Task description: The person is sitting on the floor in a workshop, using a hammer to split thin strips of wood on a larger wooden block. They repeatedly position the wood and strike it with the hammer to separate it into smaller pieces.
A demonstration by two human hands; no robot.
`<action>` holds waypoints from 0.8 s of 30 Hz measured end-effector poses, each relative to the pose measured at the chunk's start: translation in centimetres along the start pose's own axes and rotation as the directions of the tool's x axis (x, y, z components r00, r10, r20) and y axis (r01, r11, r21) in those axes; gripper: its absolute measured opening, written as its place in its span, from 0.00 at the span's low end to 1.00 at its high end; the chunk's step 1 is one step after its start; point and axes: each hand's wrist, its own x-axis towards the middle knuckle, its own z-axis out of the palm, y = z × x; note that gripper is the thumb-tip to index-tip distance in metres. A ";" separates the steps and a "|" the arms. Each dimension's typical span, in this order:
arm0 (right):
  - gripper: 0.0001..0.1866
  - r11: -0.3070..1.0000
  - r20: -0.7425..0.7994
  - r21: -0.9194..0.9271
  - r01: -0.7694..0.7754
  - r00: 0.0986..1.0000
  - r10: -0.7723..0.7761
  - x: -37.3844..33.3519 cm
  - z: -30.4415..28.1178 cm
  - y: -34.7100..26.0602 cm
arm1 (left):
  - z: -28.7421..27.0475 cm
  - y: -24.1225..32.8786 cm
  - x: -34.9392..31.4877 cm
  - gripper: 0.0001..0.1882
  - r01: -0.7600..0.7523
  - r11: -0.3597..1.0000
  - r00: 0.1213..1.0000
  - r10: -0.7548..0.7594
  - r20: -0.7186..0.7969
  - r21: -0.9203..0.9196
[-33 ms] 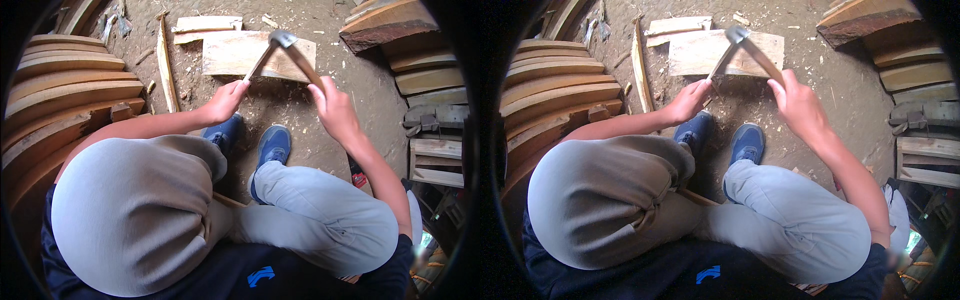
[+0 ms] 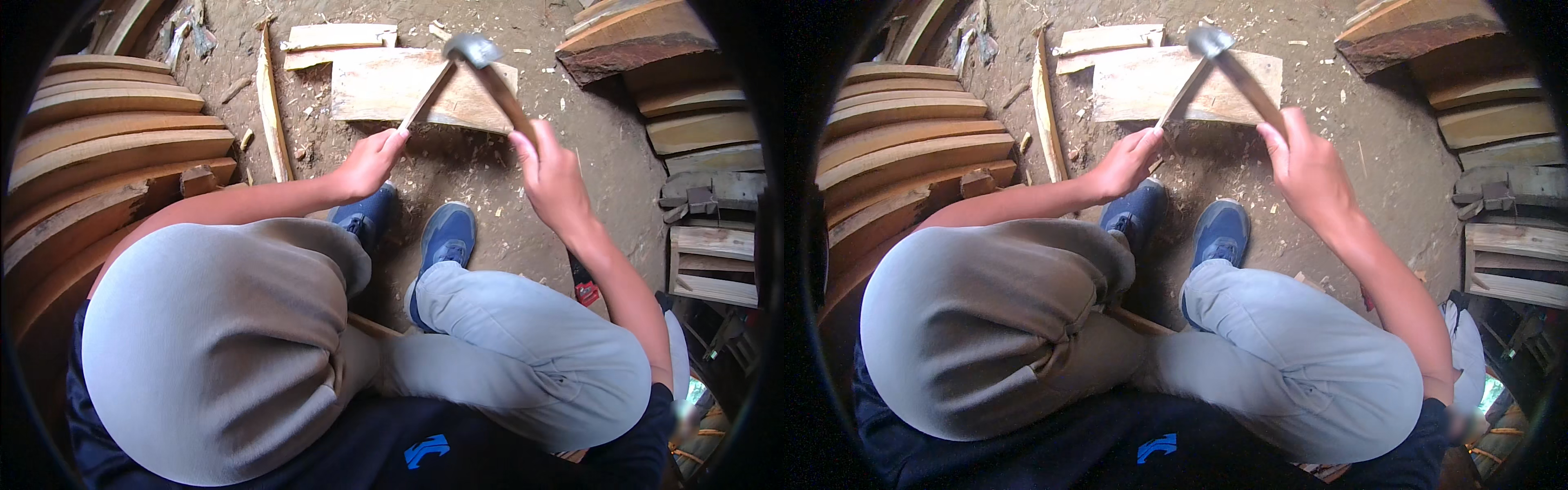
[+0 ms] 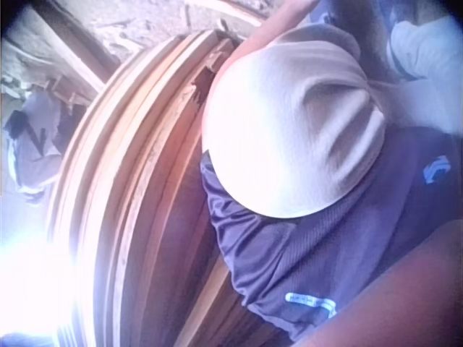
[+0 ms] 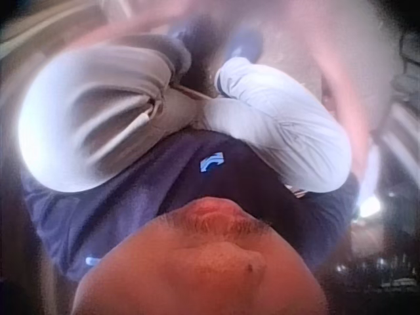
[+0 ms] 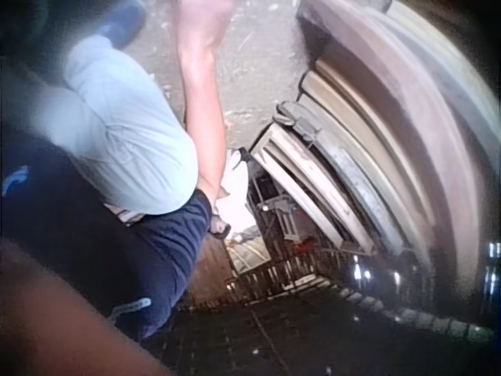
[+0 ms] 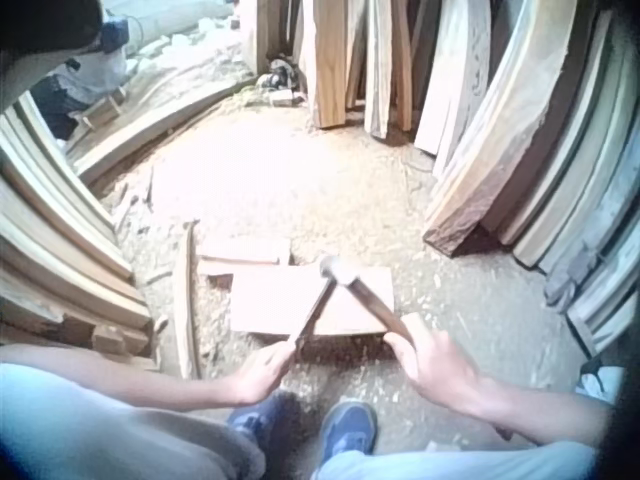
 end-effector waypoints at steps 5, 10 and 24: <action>0.13 0.994 0.121 -0.102 -0.033 0.992 0.046 0.1 1.4 0.8 | -0.1 0.2 0.0 0.22 -0.025 0.996 1.000 0.026 -0.014 0.087; 0.15 0.997 -0.001 0.016 0.069 0.998 -0.069 0.4 0.4 0.2 | -0.2 0.3 -0.2 0.22 0.036 0.999 0.999 -0.036 0.001 -0.004; 0.14 0.993 0.170 -0.112 -0.033 0.984 0.052 -0.5 1.9 0.5 | 0.0 0.1 0.5 0.17 0.002 0.999 1.000 -0.001 -0.012 0.053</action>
